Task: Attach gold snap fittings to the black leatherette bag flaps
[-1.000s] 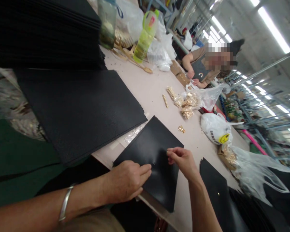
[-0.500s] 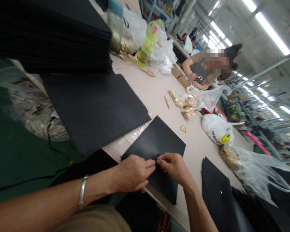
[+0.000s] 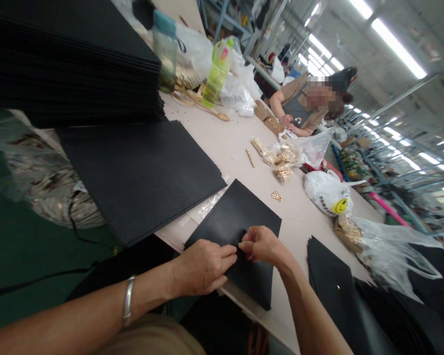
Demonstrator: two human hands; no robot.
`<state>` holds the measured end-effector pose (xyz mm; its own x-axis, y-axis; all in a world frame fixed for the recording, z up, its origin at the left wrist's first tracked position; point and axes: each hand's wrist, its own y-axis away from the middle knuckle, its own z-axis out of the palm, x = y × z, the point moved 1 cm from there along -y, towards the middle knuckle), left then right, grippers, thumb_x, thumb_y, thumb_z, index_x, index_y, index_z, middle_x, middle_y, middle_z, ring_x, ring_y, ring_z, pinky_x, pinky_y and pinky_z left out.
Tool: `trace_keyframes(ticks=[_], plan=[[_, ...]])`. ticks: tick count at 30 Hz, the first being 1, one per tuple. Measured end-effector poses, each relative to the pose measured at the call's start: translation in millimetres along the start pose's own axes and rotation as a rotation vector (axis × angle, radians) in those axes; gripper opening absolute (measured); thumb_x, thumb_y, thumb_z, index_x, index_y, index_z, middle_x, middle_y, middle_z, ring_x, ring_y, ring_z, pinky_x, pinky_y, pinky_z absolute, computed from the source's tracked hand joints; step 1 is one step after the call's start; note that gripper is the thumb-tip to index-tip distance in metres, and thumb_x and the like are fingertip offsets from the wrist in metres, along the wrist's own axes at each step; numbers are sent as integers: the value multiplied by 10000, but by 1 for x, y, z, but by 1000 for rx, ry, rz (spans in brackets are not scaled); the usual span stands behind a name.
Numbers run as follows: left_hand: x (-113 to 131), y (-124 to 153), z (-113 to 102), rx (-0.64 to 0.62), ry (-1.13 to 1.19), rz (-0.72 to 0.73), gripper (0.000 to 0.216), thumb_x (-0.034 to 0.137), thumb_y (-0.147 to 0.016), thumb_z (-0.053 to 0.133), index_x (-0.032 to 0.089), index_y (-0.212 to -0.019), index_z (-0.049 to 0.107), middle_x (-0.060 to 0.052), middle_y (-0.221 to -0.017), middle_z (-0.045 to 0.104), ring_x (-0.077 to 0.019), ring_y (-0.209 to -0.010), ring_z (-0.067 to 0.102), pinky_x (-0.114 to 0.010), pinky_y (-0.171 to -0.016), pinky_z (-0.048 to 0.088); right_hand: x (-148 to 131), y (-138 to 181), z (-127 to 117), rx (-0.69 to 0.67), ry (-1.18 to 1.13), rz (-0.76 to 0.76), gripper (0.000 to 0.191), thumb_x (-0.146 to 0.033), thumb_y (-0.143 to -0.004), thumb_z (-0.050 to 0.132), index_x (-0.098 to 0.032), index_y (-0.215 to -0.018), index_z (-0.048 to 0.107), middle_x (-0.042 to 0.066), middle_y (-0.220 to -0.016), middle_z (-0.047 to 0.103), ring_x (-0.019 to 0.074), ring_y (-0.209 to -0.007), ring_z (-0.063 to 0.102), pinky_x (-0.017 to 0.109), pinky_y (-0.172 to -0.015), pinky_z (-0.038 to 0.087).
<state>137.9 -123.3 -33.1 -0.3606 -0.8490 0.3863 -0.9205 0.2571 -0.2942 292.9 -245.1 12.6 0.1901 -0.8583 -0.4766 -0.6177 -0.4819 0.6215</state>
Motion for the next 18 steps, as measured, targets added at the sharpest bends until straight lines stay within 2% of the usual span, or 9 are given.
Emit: trace_keyframes(ticks=[3, 6, 7, 9, 11, 13, 15, 18], plan=[[-1, 0, -1, -14, 8, -1, 383, 297, -842, 615, 204, -1213, 583, -81, -1183, 660, -214, -834, 675, -318, -675, 503, 1, -3, 0, -35, 18, 3, 77, -150, -767, 640, -171, -720, 582, -19, -504, 597, 133, -468, 596, 222, -440, 482], [-3, 1, -1, -16, 39, 14, 360, 278, -840, 604, 220, -1196, 594, -52, -1241, 654, -225, -855, 680, -346, -691, 520, 0, -11, -10, -59, 51, -36, 115, -206, -726, 723, -158, -711, 618, -1, -536, 622, 160, -512, 627, 257, -492, 509], [-4, 2, 0, -8, 55, 21, 356, 257, -835, 599, 223, -1189, 600, -44, -1255, 654, -225, -867, 683, -349, -705, 526, -1, -14, -17, -27, 64, -60, 137, -229, -711, 751, -155, -735, 638, 15, -587, 649, 173, -566, 648, 277, -544, 525], [-6, 4, 3, 34, 78, 34, 371, 189, -815, 578, 223, -1182, 613, -38, -1259, 662, -220, -892, 688, -343, -742, 532, -5, -24, -37, 121, 93, -120, 246, -279, -712, 777, -159, -900, 672, 63, -834, 715, 207, -799, 678, 327, -731, 536], [-8, 8, 9, 101, 81, 42, 425, 114, -788, 536, 226, -1187, 628, -37, -1240, 680, -214, -912, 694, -330, -780, 532, -7, -35, -59, 298, 123, -175, 473, -333, -716, 792, -185, -1135, 628, 100, -1160, 662, 235, -1087, 598, 370, -938, 458], [-12, 10, 17, 153, 92, 31, 472, 79, -779, 494, 254, -1190, 647, -20, -1224, 693, -201, -929, 699, -306, -811, 531, -7, -49, -79, 389, 145, -206, 687, -379, -642, 851, -200, -1246, 576, 112, -1301, 582, 260, -1225, 497, 391, -1034, 371], [-16, 10, 23, 177, 124, 2, 462, 99, -782, 491, 286, -1162, 675, -5, -1203, 706, -193, -929, 706, -282, -832, 532, -4, -62, -93, 395, 142, -216, 807, -392, -516, 915, -191, -1228, 593, 112, -1241, 611, 284, -1187, 513, 401, -1021, 372], [-19, 6, 24, 193, 185, -34, 425, 148, -768, 515, 325, -1103, 709, 12, -1168, 723, -199, -926, 719, -267, -838, 541, 2, -75, -101, 353, 79, -221, 808, -402, -409, 943, -193, -1130, 644, 69, -1049, 673, 284, -1039, 581, 395, -925, 430]])
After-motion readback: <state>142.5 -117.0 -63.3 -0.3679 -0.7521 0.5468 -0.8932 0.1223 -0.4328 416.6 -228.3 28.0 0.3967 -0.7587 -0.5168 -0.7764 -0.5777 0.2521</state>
